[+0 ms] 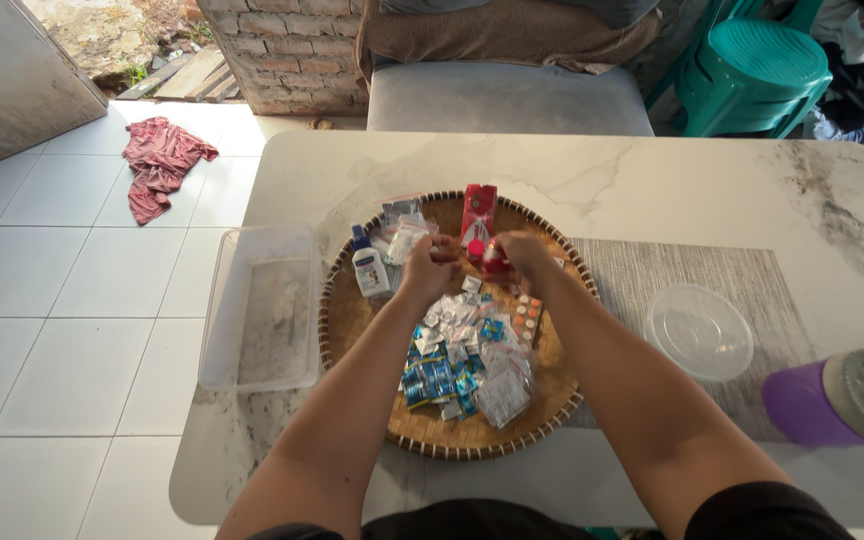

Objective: The person empties a plastic container filled with various medications onto a woven tray. They then sort the items, including blister packs, small bottles, and sachets, arranging them on the tray.

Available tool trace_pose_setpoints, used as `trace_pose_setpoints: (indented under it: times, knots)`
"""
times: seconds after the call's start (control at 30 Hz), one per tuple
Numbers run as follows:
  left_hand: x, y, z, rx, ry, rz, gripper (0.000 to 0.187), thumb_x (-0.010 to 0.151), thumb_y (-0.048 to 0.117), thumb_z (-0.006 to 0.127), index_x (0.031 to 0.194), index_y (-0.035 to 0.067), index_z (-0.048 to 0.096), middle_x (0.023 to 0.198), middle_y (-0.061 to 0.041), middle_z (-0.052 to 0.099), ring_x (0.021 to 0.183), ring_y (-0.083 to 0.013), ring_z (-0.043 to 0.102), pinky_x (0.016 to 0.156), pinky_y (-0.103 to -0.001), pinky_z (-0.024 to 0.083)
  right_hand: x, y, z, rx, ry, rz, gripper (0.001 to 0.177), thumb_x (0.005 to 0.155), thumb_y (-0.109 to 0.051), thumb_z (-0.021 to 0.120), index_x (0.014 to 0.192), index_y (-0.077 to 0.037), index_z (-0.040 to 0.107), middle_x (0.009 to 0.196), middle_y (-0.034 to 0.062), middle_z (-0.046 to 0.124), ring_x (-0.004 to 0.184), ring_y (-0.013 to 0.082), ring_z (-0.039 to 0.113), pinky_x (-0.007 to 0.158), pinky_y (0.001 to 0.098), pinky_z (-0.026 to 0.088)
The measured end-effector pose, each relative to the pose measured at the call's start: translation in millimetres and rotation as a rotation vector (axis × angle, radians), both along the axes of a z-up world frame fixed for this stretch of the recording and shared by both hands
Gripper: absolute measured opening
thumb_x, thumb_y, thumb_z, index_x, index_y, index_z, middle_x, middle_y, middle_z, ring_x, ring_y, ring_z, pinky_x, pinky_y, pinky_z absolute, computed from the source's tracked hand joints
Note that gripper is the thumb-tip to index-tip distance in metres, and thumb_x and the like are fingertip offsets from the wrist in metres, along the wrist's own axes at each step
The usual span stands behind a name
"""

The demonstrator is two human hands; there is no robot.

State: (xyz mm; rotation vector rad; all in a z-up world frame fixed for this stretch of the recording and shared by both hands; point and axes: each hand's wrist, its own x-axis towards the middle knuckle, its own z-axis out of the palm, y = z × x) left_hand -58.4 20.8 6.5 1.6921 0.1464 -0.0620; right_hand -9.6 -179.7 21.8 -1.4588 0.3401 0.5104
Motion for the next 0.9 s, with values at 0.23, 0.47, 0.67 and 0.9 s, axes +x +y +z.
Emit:
trace_pose_setpoints:
  times: [0.23, 0.47, 0.67, 0.9]
  knots:
    - [20.5, -4.2, -16.4, 0.482, -0.206, -0.040, 0.030, 0.084, 0.009, 0.075, 0.113, 0.016, 0.074, 0.103, -0.010, 0.077, 0.097, -0.0290, 0.074, 0.086, -0.040, 0.058, 12.1, -17.9, -22.2, -0.772, -0.466, 0.161, 0.040, 0.070, -0.021, 0.086, 0.104, -0.005, 0.071, 0.094, 0.0122, 0.074, 0.086, 0.0255, 0.074, 0.074, 0.0387, 0.060]
    - [31.3, -29.1, 9.8, 0.933, -0.300, -0.190, 0.037, 0.086, 0.011, 0.066, 0.120, 0.023, 0.072, 0.115, -0.010, 0.064, 0.117, -0.0330, 0.056, 0.096, -0.047, 0.049, 22.7, -11.3, -36.1, -1.052, -0.679, 0.293, 0.027, 0.075, -0.022, 0.082, 0.100, -0.013, 0.078, 0.099, 0.0154, 0.075, 0.097, 0.0344, 0.072, 0.085, 0.0456, 0.056]
    - [49.3, -43.1, -0.1, 1.063, -0.256, -0.194, 0.022, 0.094, 0.016, 0.059, 0.110, 0.022, 0.072, 0.113, -0.008, 0.066, 0.118, -0.0298, 0.056, 0.097, -0.045, 0.046, 21.0, 4.2, -39.6, -0.983, -0.708, 0.327, 0.037, 0.072, -0.023, 0.087, 0.105, -0.011, 0.075, 0.100, 0.0222, 0.067, 0.097, 0.0404, 0.068, 0.086, 0.0474, 0.056]
    - [50.0, -31.1, -1.3, 0.999, -0.357, -0.177, 0.028, 0.088, 0.014, 0.062, 0.114, 0.019, 0.071, 0.110, -0.008, 0.067, 0.114, -0.0313, 0.058, 0.093, -0.046, 0.050, 16.3, 7.4, -16.7, -0.970, -0.635, 0.297, 0.050, 0.074, -0.025, 0.087, 0.118, -0.013, 0.068, 0.111, 0.0207, 0.066, 0.103, 0.0395, 0.066, 0.088, 0.0480, 0.054]
